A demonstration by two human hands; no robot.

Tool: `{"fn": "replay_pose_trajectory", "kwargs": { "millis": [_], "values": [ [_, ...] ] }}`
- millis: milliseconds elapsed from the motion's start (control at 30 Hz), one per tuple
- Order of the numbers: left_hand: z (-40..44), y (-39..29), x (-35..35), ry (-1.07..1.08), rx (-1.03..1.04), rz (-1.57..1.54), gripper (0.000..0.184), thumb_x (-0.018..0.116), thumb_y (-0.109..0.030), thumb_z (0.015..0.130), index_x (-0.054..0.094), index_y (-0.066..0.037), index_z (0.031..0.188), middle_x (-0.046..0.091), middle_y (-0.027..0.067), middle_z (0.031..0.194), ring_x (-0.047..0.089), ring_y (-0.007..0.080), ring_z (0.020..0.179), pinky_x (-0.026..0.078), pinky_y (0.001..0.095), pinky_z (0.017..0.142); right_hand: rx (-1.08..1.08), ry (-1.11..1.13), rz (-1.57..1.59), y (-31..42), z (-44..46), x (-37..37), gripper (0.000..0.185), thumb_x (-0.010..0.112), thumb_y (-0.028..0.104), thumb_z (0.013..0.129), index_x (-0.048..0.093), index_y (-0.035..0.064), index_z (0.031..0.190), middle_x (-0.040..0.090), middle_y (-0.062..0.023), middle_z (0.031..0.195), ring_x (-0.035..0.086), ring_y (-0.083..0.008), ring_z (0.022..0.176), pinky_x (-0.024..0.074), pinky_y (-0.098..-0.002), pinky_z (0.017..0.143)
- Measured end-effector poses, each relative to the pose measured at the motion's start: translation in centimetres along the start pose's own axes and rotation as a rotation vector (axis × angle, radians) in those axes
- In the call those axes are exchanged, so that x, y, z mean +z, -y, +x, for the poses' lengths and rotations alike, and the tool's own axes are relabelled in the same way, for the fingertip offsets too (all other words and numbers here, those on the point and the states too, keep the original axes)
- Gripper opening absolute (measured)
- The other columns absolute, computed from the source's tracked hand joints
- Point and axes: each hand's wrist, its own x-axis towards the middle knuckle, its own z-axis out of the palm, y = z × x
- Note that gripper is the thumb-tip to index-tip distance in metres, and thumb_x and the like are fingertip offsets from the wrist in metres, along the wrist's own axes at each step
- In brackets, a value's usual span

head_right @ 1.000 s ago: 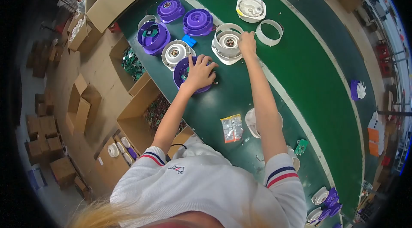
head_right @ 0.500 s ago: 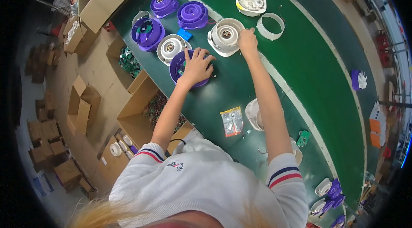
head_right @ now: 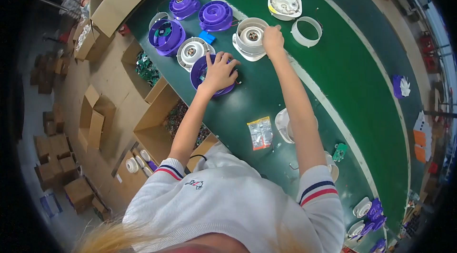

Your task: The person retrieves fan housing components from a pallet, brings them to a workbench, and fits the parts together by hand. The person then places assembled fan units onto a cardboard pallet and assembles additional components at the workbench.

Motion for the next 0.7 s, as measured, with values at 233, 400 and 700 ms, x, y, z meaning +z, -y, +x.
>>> {"fn": "replay_pose_trajectory", "kwargs": {
  "millis": [233,400,700],
  "values": [
    [0.2,-0.1,-0.1,0.008,0.016,0.01,0.026,0.057,-0.026,0.072,0.061,-0.016,0.096,0.049,0.0081,0.105,0.039,0.0277,0.114,0.017,0.0654,0.094,-0.008,0.009,-0.006,-1.0,1.2,0.8,0.023,0.053,0.012,0.076,0.059,-0.0034,0.091,0.053,-0.0274,0.099,0.06,-0.0402,0.083,0.0509,-0.0433,0.073],
    [1.2,-1.7,-1.9,-0.094,0.015,-0.053,0.036,0.06,-0.027,0.074,0.054,-0.017,0.108,0.045,0.0118,0.116,0.035,0.0315,0.119,0.014,0.0693,0.092,-0.014,0.1,0.077,-4.0,1.4,-0.9,0.045,0.037,0.037,0.088,0.059,-0.0009,0.097,0.056,-0.0253,0.102,0.057,-0.0396,0.092,0.0464,-0.0471,0.079],
    [18.9,-9.2,2.3,-0.044,0.135,-0.085,0.053,0.062,-0.02,0.072,0.044,-0.015,0.121,0.041,0.0134,0.124,0.036,0.0313,0.12,0.025,0.0589,0.096,-0.074,0.01,-0.353,-19.3,-1.5,-1.1,0.038,0.066,0.026,0.073,0.054,0.0084,0.105,0.05,-0.0095,0.11,0.048,-0.025,0.106,0.0353,-0.0515,0.091]
  ]
}}
